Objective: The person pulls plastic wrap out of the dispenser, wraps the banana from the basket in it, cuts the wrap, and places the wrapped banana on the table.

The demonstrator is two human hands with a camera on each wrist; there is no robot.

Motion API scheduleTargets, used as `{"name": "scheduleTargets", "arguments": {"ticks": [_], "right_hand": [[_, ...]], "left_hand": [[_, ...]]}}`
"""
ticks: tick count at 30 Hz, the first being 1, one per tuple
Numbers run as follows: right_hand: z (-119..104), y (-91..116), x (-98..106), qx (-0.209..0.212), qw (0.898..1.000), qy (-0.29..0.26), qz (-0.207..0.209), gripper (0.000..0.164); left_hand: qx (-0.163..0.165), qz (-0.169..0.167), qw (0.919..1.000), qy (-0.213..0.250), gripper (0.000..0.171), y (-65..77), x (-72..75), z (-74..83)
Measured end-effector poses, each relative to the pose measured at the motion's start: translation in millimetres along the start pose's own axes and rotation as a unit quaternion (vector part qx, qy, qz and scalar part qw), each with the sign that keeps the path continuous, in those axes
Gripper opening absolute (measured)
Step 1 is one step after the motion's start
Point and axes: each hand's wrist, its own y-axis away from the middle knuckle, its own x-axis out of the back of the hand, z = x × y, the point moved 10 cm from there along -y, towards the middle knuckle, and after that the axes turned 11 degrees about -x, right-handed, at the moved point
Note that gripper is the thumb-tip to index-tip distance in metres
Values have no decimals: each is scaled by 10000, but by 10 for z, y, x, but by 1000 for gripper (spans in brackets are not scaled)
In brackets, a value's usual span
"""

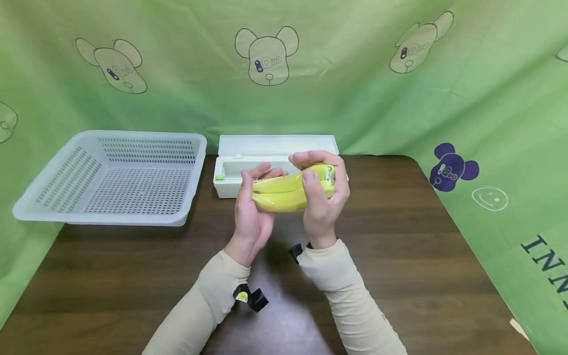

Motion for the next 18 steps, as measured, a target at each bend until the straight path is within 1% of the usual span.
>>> {"name": "scheduleTargets", "arguments": {"ticks": [2, 4, 6, 9, 11, 13, 15, 18], "right_hand": [[67, -11, 21, -48, 9999, 35, 136, 25], [113, -21, 60, -66, 9996, 67, 248, 24], [134, -32, 104, -56, 9994, 60, 328, 24], [150, -48, 153, -54, 9992, -5, 404, 22], [163, -67, 186, -95, 9989, -102, 440, 21], [206, -97, 239, -270, 9980, -289, 487, 18], [287, -130, 331, -594, 9947, -561, 631, 15], [449, -159, 506, -1280, 9819, -986, 988, 11]], "left_hand": [[28, 146, 9999, 38, 45, 1, 40, -40], [12, 201, 9998, 30, 45, 7, 43, -60], [-33, 187, 9998, -3, 45, 14, 27, -67], [-76, 78, 9999, -52, 45, 16, -10, -58], [-66, -67, 9999, -117, 46, 14, -32, -60], [4, -285, 9994, -195, 49, 15, -64, -72], [166, -546, 9979, -297, 56, 24, -96, -104], [464, -966, 9929, -520, 77, 46, -139, -160]]}}
